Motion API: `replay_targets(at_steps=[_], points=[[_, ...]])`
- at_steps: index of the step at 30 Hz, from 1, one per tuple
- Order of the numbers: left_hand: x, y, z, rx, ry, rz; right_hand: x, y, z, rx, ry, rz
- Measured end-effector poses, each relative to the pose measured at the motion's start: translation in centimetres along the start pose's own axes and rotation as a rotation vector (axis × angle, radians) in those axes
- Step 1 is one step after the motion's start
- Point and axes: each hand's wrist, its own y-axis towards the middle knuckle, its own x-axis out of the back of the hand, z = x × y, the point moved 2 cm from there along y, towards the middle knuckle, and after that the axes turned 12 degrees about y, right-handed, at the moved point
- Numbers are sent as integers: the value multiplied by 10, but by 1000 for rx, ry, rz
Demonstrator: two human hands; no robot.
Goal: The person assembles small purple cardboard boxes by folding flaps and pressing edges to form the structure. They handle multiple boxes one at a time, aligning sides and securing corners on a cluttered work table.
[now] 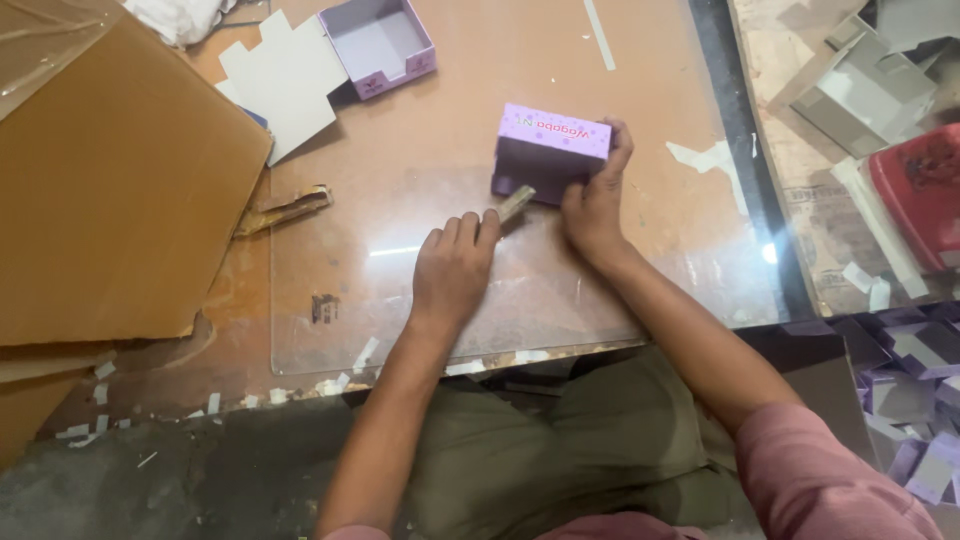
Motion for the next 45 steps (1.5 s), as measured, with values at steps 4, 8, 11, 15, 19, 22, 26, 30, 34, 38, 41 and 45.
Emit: replay_targets(at_steps=[4, 8, 11, 15, 19, 22, 26, 30, 34, 38, 41, 45], points=[[3, 2, 1, 65, 51, 11, -5, -4, -7, 68, 32, 52], [-5, 9, 3, 69, 167, 119, -3, -5, -20, 34, 56, 96], [-20, 13, 3, 83, 234, 203, -3, -8, -26, 45, 0, 140], [-37, 21, -12, 106, 277, 304, -6, -6, -30, 40, 18, 151], [-40, 23, -47, -2, 133, 323, -5, -5, -28, 31, 69, 166], [-35, 13, -65, -89, 31, 307, -5, -10, -24, 4, 86, 166], [-38, 19, -48, 83, 124, 315, -2, -3, -25, 23, 80, 151], [-27, 15, -22, 194, 164, 405, -10, -7, -21, 24, 38, 167], [13, 5, -40, -6, -232, 555, 6, 23, 27, 73, -93, 198], [55, -24, -52, -64, -416, 251, 41, 58, 99, 55, -548, 363], [60, -34, -44, 69, -398, 130, 44, 86, 122, -43, -1008, 691], [45, -19, -38, 122, -369, 78, 10, 100, 116, 4, -1113, 893]])
